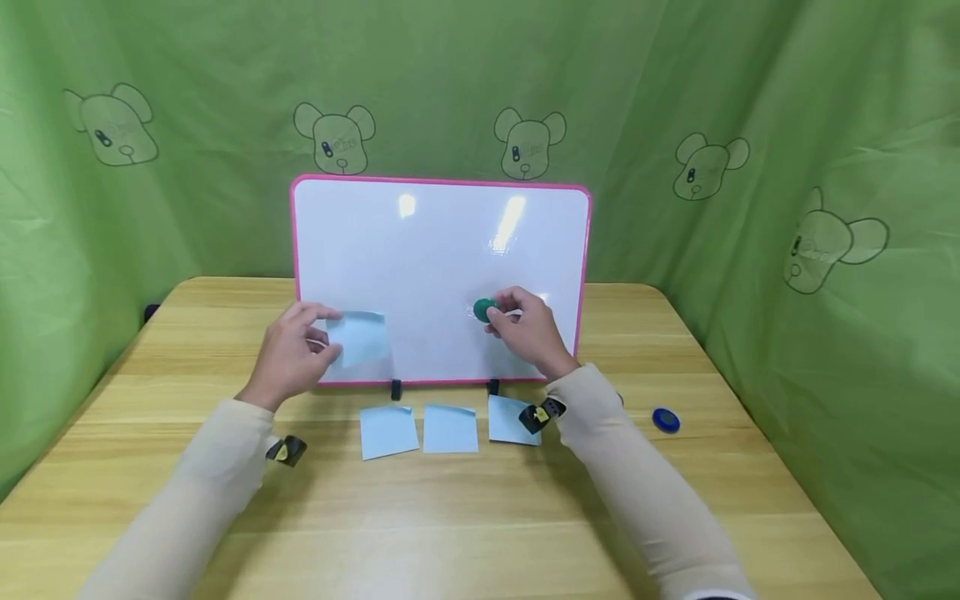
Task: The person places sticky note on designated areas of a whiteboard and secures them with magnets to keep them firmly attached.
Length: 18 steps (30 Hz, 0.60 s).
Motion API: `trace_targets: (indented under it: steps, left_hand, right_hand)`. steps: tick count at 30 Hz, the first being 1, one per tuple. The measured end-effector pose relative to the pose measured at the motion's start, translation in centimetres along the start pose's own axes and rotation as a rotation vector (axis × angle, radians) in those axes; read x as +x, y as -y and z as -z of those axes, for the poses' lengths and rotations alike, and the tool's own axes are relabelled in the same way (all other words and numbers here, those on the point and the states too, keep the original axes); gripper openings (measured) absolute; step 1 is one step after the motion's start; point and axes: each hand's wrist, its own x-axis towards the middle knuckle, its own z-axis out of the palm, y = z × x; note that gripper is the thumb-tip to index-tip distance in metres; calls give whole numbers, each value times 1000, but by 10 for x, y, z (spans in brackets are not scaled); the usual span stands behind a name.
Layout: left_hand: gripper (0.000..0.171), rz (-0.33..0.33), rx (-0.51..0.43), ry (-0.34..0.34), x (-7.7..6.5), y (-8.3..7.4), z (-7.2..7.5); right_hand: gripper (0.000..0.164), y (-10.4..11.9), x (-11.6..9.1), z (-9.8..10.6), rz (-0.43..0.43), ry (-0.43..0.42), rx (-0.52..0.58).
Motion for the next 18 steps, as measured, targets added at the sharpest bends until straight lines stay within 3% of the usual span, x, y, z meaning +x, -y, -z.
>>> trace_targets:
  steps: [18]
  left_hand:
    - [39, 27, -3, 17, 15, -8, 2]
  right_hand:
    - [16, 11, 13, -9, 49, 18, 41]
